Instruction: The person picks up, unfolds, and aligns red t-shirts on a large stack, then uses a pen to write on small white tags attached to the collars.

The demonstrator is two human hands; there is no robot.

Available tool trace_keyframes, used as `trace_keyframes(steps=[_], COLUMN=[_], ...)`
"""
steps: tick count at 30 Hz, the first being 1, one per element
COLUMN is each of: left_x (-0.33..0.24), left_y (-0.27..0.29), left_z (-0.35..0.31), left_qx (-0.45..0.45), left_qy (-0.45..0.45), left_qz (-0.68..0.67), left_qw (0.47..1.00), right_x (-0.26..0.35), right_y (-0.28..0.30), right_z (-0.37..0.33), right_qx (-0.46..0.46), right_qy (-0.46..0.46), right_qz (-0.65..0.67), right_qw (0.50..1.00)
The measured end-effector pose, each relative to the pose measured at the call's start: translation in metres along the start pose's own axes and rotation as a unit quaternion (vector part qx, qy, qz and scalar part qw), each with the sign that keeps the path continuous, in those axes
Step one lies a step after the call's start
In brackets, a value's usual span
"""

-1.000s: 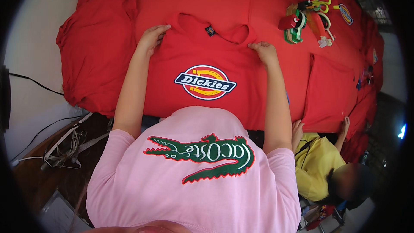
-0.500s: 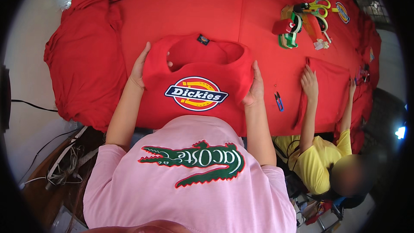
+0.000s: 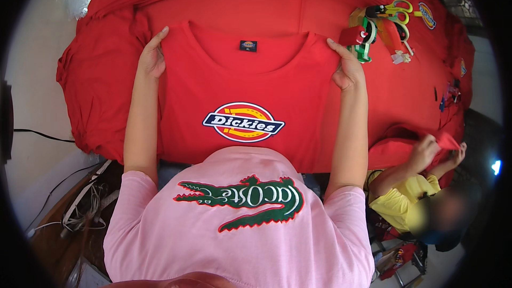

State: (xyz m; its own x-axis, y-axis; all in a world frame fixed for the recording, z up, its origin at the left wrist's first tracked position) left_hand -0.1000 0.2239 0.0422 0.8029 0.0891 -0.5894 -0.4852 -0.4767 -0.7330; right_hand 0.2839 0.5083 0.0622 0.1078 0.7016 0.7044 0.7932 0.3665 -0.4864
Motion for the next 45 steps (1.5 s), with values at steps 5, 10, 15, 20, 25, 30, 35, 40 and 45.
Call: trace_keyframes(steps=[5,10,15,20,25,30,35,40,45], left_x=[0.009,-0.002,0.009,0.014,0.015,0.021,0.076,0.230,0.279], left_y=[0.031,0.023,0.093,0.063,0.061,0.066,-0.018,-0.071,-0.106], left_z=[0.014,0.019,0.044,0.033,0.030,0.013,-0.069,-0.111,-0.107], left_qx=[-0.012,-0.021,-0.099,-0.108,-0.097,-0.133,-0.081,0.142,0.161], left_qy=[-0.013,0.022,0.052,0.074,0.063,0.007,-0.235,-0.085,-0.114], left_qz=[-0.040,0.084,0.267,0.157,0.149,0.306,0.763,0.844,0.863], left_qw=[0.999,0.996,0.957,0.979,0.982,0.943,0.597,0.511,0.464], right_x=[-0.015,-0.016,-0.048,-0.054,-0.051,-0.057,-0.089,-0.135,-0.159], right_y=[-0.002,0.007,0.034,0.042,0.042,0.031,0.094,0.112,0.104], right_z=[0.017,0.034,0.063,0.069,0.067,0.024,-0.059,-0.138,-0.161], right_qx=[-0.004,0.009,-0.024,-0.020,-0.006,0.085,0.060,0.051,0.110], right_qy=[-0.021,-0.015,-0.056,-0.074,-0.082,-0.056,-0.031,-0.067,-0.070], right_qz=[0.035,0.031,-0.001,-0.018,-0.022,0.006,-0.115,-0.318,-0.470], right_qw=[0.999,0.999,0.998,0.997,0.996,0.995,0.991,0.944,0.873])
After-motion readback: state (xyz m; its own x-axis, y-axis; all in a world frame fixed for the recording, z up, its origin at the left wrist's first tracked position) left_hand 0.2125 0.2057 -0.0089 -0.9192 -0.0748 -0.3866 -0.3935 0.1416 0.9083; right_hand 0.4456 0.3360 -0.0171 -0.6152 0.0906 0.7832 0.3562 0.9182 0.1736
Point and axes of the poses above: each hand's wrist, its own z-axis towards the middle knuckle, its own y-axis out of the back of the hand, x = y × z, the point moved 4 cm from there along z, towards the middle knuckle, and after that the axes turned 14 degrees about x, right-handed, at the moved point
